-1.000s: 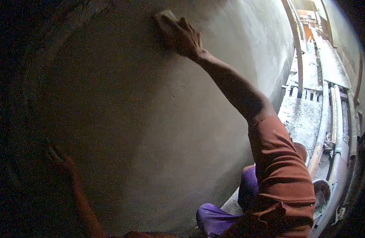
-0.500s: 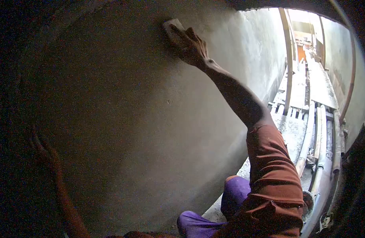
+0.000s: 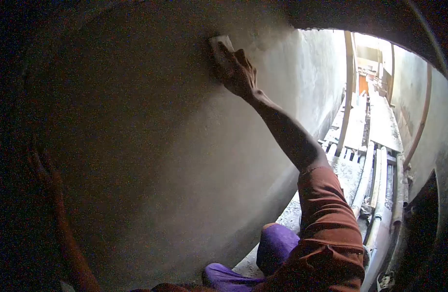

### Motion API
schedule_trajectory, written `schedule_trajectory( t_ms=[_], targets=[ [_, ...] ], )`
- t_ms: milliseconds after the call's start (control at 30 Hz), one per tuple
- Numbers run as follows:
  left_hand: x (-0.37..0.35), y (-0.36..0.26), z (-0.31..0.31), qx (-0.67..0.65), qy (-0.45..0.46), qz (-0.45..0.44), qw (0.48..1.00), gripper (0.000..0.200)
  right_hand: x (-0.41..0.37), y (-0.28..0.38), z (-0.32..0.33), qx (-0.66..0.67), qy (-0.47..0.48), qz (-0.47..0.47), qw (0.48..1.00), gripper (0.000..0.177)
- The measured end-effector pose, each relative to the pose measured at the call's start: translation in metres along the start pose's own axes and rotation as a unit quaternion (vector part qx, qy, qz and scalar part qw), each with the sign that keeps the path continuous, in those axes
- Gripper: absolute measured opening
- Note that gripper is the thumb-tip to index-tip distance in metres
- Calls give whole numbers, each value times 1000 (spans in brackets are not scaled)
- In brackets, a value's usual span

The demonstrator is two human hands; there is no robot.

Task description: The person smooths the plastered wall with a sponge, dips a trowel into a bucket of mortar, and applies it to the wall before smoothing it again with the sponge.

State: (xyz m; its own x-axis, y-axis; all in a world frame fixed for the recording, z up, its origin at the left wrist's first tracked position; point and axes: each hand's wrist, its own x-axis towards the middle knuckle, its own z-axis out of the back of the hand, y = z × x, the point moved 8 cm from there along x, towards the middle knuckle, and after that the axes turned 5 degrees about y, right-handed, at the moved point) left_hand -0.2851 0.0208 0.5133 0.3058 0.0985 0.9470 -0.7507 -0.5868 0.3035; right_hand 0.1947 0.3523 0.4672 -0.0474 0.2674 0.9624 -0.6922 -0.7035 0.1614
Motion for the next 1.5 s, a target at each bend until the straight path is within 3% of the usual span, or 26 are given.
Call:
schedule_trajectory(
  t_ms=[167, 267, 467, 533, 700, 767, 867, 1033, 1133, 1200, 1233, 1367, 1467, 1500],
  targets=[
    [2, 4, -5, -43, -19, -27, 999, 49, 79, 31, 1, -23, -74, 126, 989, 65],
    [0, 10, -7, -83, -16, -23, 996, 48, 101, 31, 10, -45, -95, 50, 993, 70],
    [-7, 14, -17, -85, 3, -6, 996, 51, 23, -5, -8, -51, -30, 32, 998, 72],
    [-8, 11, -19, -70, 17, 1, 997, 54, 2, -9, -11, -37, -27, -17, 999, 76],
    [6, 3, -1, -30, -26, -39, 998, 45, 93, 27, 4, -83, -52, 31, 995, 82],
    [5, -1, -4, -27, -24, -42, 998, 45, 117, 38, 11, -55, -20, 65, 996, 71],
    [2, 8, -8, -35, -19, -36, 999, 46, 91, 28, 14, -38, -49, 21, 998, 82],
    [-5, 13, -10, -30, -6, -27, 999, 46, 17, -6, -6, -33, -53, 12, 998, 82],
    [-6, 15, -14, -43, -2, -21, 999, 46, 28, 4, -5, -33, -40, -17, 998, 82],
    [-14, 23, -30, -98, -2, 10, 995, 48, 61, 40, -1, -31, -65, 114, 991, 78],
    [-22, 32, -43, -151, -2, 44, 988, 51, 76, 49, 4, -33, -64, 114, 991, 78],
    [-44, 54, -72, -301, -4, 145, 943, 59, 86, 44, 14, -45, -56, 59, 996, 72],
    [-28, 40, -48, -324, -10, 142, 935, 54, 44, 15, 8, -68, -11, -24, 997, 72],
    [-8, 18, -16, -214, -14, 62, 975, 50, 24, 8, 1, -68, -12, -22, 997, 72]
  ],
)
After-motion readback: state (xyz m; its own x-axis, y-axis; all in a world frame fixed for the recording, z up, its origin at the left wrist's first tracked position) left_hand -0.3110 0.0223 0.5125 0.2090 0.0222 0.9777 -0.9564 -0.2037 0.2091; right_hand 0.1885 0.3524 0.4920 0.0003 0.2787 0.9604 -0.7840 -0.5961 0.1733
